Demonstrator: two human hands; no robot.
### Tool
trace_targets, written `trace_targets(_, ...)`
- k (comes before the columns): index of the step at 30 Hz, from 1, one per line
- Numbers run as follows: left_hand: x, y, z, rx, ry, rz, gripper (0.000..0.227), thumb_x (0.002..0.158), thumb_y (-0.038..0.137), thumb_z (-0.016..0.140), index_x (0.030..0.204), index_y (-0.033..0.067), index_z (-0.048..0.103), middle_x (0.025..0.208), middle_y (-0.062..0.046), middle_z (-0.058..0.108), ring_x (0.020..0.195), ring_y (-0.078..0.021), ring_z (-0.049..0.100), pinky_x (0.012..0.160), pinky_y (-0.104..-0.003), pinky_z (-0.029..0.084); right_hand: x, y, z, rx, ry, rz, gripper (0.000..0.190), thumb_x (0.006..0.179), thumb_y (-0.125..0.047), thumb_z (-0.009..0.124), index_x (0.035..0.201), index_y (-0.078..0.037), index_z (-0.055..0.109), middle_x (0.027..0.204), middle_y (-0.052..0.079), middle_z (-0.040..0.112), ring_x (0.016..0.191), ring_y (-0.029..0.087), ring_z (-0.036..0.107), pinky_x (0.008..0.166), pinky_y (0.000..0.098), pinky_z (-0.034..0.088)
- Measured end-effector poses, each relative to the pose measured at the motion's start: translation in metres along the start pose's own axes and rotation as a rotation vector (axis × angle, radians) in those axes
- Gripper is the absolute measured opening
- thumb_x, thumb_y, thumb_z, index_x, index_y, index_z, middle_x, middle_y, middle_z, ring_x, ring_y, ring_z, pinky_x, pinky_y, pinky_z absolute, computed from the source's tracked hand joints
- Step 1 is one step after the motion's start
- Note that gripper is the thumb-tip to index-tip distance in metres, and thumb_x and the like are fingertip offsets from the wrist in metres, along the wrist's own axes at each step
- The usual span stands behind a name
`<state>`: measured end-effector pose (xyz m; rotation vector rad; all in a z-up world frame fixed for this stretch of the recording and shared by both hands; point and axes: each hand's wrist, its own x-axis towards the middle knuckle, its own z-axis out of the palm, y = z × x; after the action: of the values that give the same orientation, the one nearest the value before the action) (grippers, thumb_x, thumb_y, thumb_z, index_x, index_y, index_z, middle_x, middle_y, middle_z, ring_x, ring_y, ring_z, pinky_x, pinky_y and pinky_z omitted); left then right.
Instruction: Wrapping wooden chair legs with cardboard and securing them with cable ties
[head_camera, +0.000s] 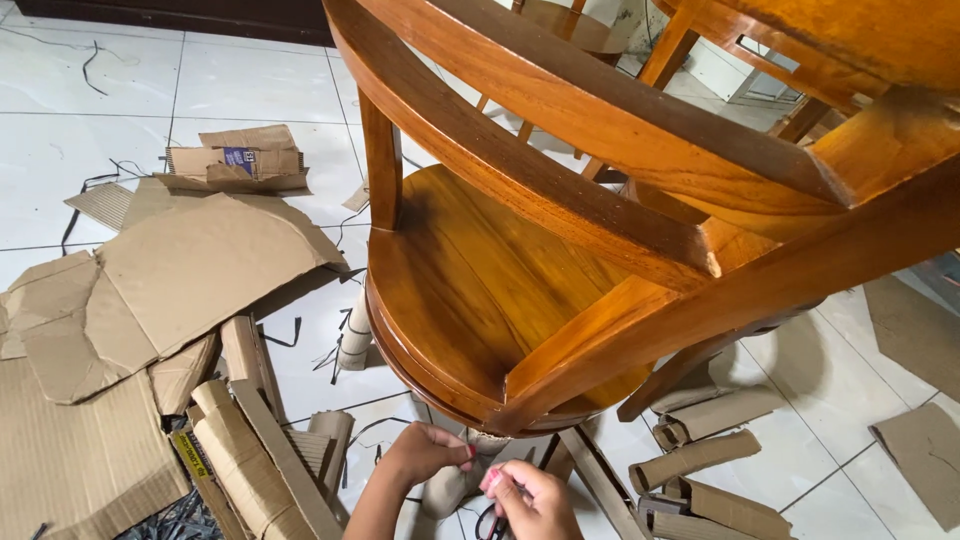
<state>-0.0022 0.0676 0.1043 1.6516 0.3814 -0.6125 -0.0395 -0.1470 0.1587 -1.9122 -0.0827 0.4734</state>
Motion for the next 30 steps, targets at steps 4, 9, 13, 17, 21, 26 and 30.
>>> trace_targets(4,-0.006,0.008,0.001,-0.172,-0.005,-0.087,0.009,0.082,0.012,0.088,0.084,0.003,0.085,0.075,-0.004,0.082,0.068,-0.0107,0.072,0.087,-0.023,0.059,-0.008,0.003,0.027,-0.228,0.048,-0.547,0.012,0.085,-0.011,0.067,0.091,-0.006,0.077,0.081,0.005,0.078,0.066,0.014,0.069,0.063,0.026,0.057)
trace_targets(9,-0.013,0.011,0.002,-0.244,0.03,-0.112,0.015,0.067,0.008,0.089,0.079,-0.0007,0.084,0.08,-0.01,0.081,0.083,-0.0195,0.074,0.094,-0.027,0.056,0.024,0.104,0.063,-0.59,-0.15,-0.823,0.018,0.094,-0.01,0.077,0.081,0.0,0.069,0.108,0.018,0.076,0.099,0.024,0.077,0.088,0.0347,0.063)
trace_targets(13,-0.011,0.013,-0.001,-0.288,0.009,-0.139,0.01,0.069,0.003,0.086,0.077,-0.0012,0.082,0.075,-0.012,0.081,0.08,-0.0206,0.076,0.104,-0.029,0.053,0.018,0.064,0.035,-0.464,-0.432,-0.553,0.033,0.108,-0.028,0.058,0.087,-0.006,0.072,0.117,0.02,0.075,0.133,0.022,0.064,0.107,0.0352,0.053)
trace_targets(17,-0.006,0.01,0.0,-0.273,-0.018,-0.141,0.011,0.071,0.002,0.086,0.081,-0.0016,0.084,0.077,-0.011,0.08,0.082,-0.0211,0.073,0.096,-0.027,0.053,0.014,0.017,0.012,0.187,0.155,0.268,0.027,0.092,-0.021,0.067,0.085,0.004,0.074,0.092,0.019,0.084,0.044,0.019,0.067,0.041,0.0255,0.052)
trace_targets(21,0.002,0.0,0.0,-0.317,-0.053,-0.123,0.007,0.075,0.003,0.083,0.08,-0.0009,0.083,0.08,-0.01,0.079,0.09,-0.02,0.07,0.098,-0.025,0.048,0.03,0.045,0.007,0.298,0.201,0.318,0.029,0.1,-0.021,0.067,0.102,0.008,0.072,0.063,0.016,0.067,0.035,0.023,0.058,0.03,0.0308,0.038)
trace_targets(26,-0.003,0.006,-0.003,-0.315,-0.08,-0.134,0.008,0.078,0.001,0.081,0.085,-0.0016,0.084,0.081,-0.011,0.081,0.088,-0.0191,0.072,0.103,-0.026,0.05,0.026,0.022,0.026,0.435,0.181,0.374,0.032,0.098,-0.018,0.066,0.11,0.012,0.073,0.087,0.021,0.077,0.04,0.024,0.062,0.034,0.027,0.041)
trace_targets(30,0.001,0.001,-0.002,-0.338,-0.073,-0.122,0.009,0.079,0.001,0.079,0.087,-0.0019,0.083,0.083,-0.011,0.08,0.089,-0.0205,0.071,0.102,-0.027,0.048,0.034,0.042,0.034,-0.075,0.233,0.029,0.027,0.093,-0.025,0.07,0.094,-0.004,0.088,0.06,-0.003,0.066,0.055,0.007,0.049,0.051,0.0211,0.038)
